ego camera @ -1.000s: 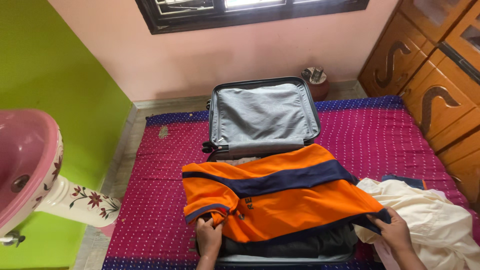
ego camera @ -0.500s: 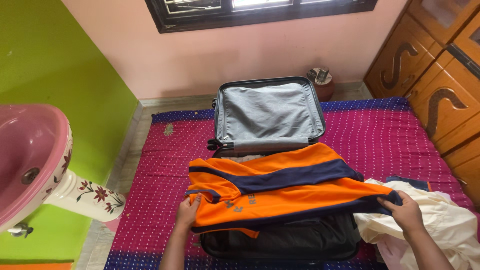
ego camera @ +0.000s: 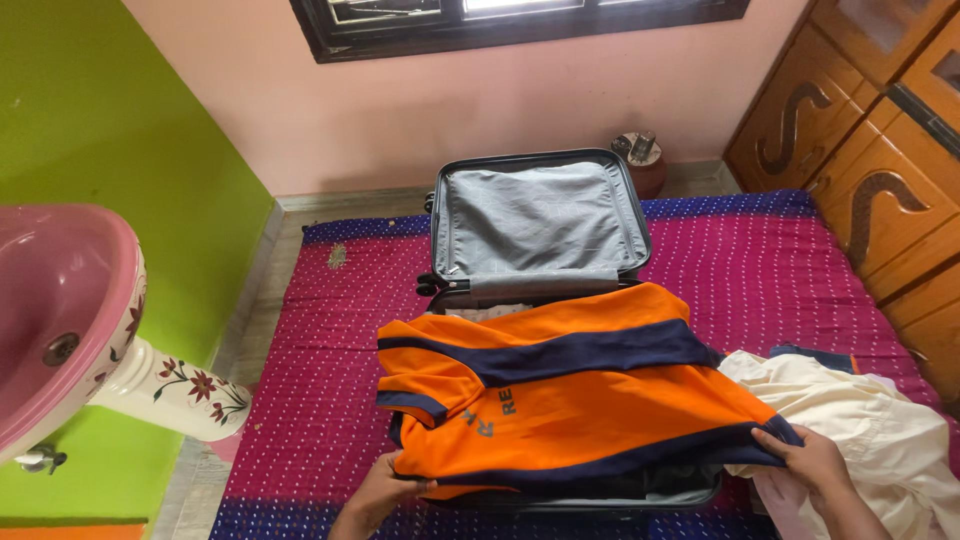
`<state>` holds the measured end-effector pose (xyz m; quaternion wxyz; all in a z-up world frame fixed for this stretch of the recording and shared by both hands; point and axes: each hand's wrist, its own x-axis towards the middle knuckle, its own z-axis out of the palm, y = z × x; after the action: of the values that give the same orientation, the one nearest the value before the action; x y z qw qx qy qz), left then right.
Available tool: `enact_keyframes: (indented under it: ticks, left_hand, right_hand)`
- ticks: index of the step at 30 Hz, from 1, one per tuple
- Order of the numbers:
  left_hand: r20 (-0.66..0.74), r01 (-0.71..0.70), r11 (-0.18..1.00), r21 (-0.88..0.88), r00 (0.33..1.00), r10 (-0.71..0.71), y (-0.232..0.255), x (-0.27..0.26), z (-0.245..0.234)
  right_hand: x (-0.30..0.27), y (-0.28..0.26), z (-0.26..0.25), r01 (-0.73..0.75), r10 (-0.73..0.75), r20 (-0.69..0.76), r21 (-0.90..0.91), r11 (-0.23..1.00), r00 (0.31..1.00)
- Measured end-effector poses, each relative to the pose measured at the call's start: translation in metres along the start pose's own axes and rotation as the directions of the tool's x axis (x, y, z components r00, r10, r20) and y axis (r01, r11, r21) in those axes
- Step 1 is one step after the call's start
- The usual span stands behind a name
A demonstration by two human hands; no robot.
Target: The person packs clothes into a suitcase on a bed, including folding and arranging a denim shirt, an orange polo shirt, and a pair of trousers.
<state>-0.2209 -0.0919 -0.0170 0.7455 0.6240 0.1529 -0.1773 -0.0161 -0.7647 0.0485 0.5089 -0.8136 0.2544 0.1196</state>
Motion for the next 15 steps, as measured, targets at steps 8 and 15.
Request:
enact_keyframes:
  ticks: [8, 15]
  left_hand:
    - [-0.524, 0.019, 0.830, 0.557, 0.783, 0.334, -0.005, -0.006, 0.031]
    - [-0.205, 0.398, 0.881, 0.256, 0.913, -0.353, 0.011, -0.034, 0.025]
  right_hand:
    - [-0.022, 0.014, 0.014, -0.437, 0.411, 0.151, 0.373, 0.819, 0.899]
    - [-0.024, 0.014, 0.029, -0.303, 0.183, 0.255, 0.589, 0.749, 0.950]
